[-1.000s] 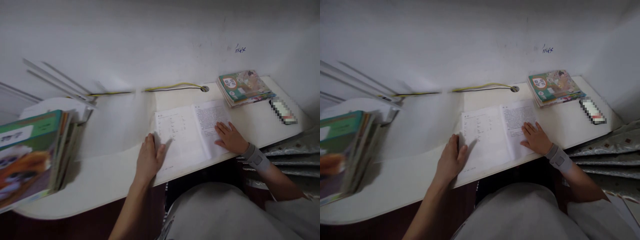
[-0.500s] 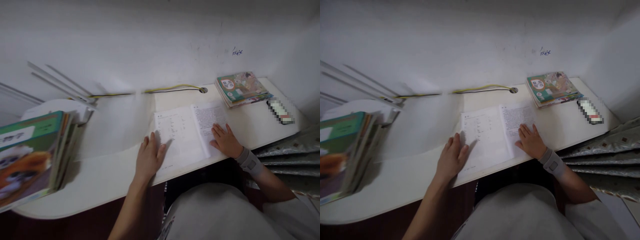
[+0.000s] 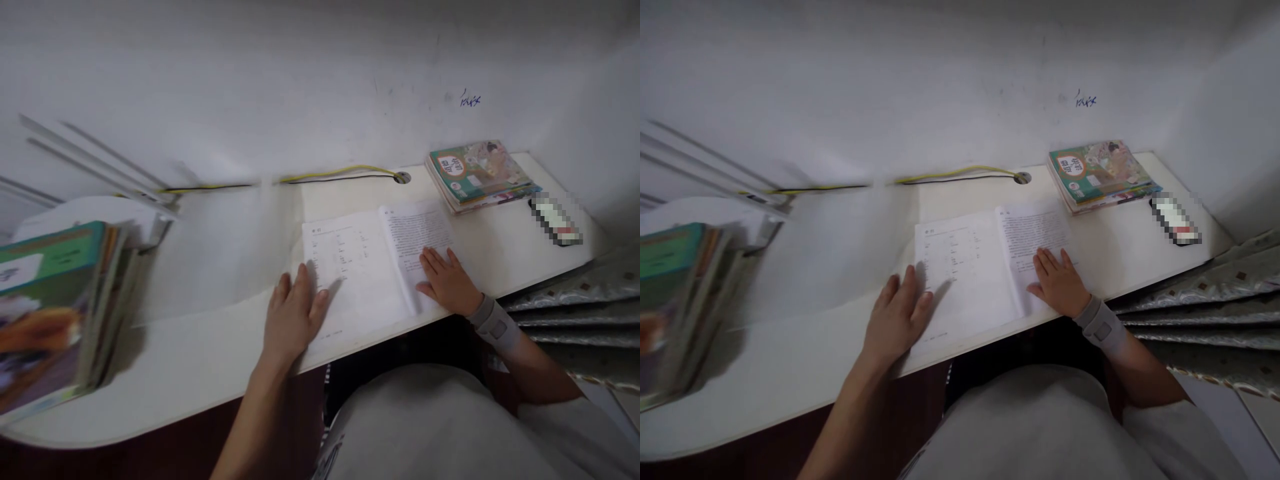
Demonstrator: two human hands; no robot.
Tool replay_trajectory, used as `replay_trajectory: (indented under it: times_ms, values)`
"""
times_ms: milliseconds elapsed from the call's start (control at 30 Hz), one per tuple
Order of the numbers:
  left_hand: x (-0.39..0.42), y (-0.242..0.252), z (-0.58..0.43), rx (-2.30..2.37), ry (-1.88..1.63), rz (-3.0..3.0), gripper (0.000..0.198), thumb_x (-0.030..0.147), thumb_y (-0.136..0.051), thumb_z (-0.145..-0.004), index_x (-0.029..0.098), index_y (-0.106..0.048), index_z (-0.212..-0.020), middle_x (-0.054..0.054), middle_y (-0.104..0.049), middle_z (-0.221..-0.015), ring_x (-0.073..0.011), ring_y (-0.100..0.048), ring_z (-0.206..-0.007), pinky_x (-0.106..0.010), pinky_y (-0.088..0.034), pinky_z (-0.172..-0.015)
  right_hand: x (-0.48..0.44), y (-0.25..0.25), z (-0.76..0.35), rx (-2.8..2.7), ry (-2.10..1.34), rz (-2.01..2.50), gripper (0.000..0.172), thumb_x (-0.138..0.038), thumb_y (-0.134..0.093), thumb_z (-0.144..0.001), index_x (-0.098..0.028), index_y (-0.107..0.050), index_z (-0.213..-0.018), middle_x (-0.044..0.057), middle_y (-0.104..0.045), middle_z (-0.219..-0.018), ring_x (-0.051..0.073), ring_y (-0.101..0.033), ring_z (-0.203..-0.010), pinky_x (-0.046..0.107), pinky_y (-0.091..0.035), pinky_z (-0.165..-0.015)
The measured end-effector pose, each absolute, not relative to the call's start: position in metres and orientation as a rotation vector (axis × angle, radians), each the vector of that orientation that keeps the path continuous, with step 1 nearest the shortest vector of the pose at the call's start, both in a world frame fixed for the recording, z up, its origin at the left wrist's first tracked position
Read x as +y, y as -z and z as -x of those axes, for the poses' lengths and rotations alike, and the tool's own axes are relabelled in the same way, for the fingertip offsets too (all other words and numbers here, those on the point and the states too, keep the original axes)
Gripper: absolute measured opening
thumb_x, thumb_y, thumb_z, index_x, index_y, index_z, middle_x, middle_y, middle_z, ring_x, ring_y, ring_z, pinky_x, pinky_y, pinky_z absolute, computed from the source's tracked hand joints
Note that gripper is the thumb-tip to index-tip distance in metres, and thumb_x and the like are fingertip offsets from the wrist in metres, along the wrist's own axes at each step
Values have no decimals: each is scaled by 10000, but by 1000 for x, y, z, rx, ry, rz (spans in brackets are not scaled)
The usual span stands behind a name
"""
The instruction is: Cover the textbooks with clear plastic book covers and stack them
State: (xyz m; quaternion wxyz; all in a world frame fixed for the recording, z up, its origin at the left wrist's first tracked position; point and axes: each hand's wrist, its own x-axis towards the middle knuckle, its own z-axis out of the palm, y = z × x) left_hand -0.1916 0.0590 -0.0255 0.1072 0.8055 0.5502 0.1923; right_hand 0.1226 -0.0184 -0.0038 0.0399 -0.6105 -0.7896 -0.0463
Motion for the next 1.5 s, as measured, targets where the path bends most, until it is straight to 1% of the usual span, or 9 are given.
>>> replay_trajectory:
  times_ms: [167,333,400,567,767,933,1100,1300,1500]
  values:
    - [58,24,190,1617,-570,-2371,719,563,-270,-894,82,-277,-1427,-201,-447,-1381,-392,-243,-1359,-551,-272,-1063,-19,4,-125,-2440,134,1848,591,-453,-342,-937,-40,-400,-1355,213,-369,-1432,285,-348,-1327,565,-211,-1077]
    - [58,25,190,1650,-552,-2356,746,586,-220,-893,67,-262,-1427,-217,-384,-1423,-405,-247,-1353,-582,-260,-1053,-22,4,-126,-2421,148,1869,589,-446,-341,-937,-39,-401,-1358,216,-374,-1428,295,-350,-1325,554,-232,-1072]
    - [58,26,190,1645,-536,-2355,748,591,-214,-892,72,-259,-1429,-216,-385,-1423,-401,-248,-1355,-580,-266,-1050,-22,4,-126,-2427,145,1878,586,-446,-340,-937,-42,-403,-1357,215,-382,-1424,294,-358,-1321,556,-229,-1072]
    - [58,24,190,1649,-539,-2370,787,600,-182,-888,25,-270,-1418,-237,-384,-1416,-406,-256,-1349,-565,-265,-1052,-24,6,-126,-2419,160,1890,583,-439,-350,-935,-50,-390,-1368,210,-367,-1434,291,-336,-1334,555,-216,-1077]
    - [58,23,190,1647,-526,-2370,778,605,-203,-885,43,-279,-1418,-227,-408,-1403,-394,-260,-1351,-556,-271,-1052,-25,6,-127,-2417,163,1906,592,-451,-339,-936,-55,-384,-1373,202,-364,-1437,305,-315,-1343,580,-211,-1069]
    - [58,23,190,1642,-514,-2364,772,592,-200,-891,32,-272,-1418,-233,-390,-1414,-393,-259,-1352,-550,-274,-1052,-25,4,-129,-2426,165,1915,584,-452,-316,-944,-57,-388,-1369,191,-355,-1444,299,-327,-1337,578,-224,-1063]
    - [58,22,191,1638,-544,-2351,784,601,-204,-887,23,-283,-1411,-238,-411,-1396,-394,-276,-1344,-539,-270,-1059,-25,5,-130,-2436,169,1904,589,-448,-327,-941,-52,-374,-1374,199,-342,-1449,303,-319,-1341,590,-216,-1061]
    - [58,24,194,1614,-560,-2350,733,581,-230,-893,76,-277,-1423,-208,-391,-1422,-368,-265,-1357,-541,-267,-1065,-28,5,-131,-2430,141,1891,583,-447,-313,-942,-60,-381,-1374,196,-364,-1439,301,-331,-1335,591,-230,-1056]
    - [59,23,193,1628,-508,-2338,766,584,-246,-885,22,-303,-1403,-235,-398,-1408,-382,-269,-1351,-537,-268,-1066,-31,8,-134,-2401,135,1905,577,-439,-307,-945,-65,-377,-1378,201,-353,-1444,302,-332,-1334,580,-248,-1048]
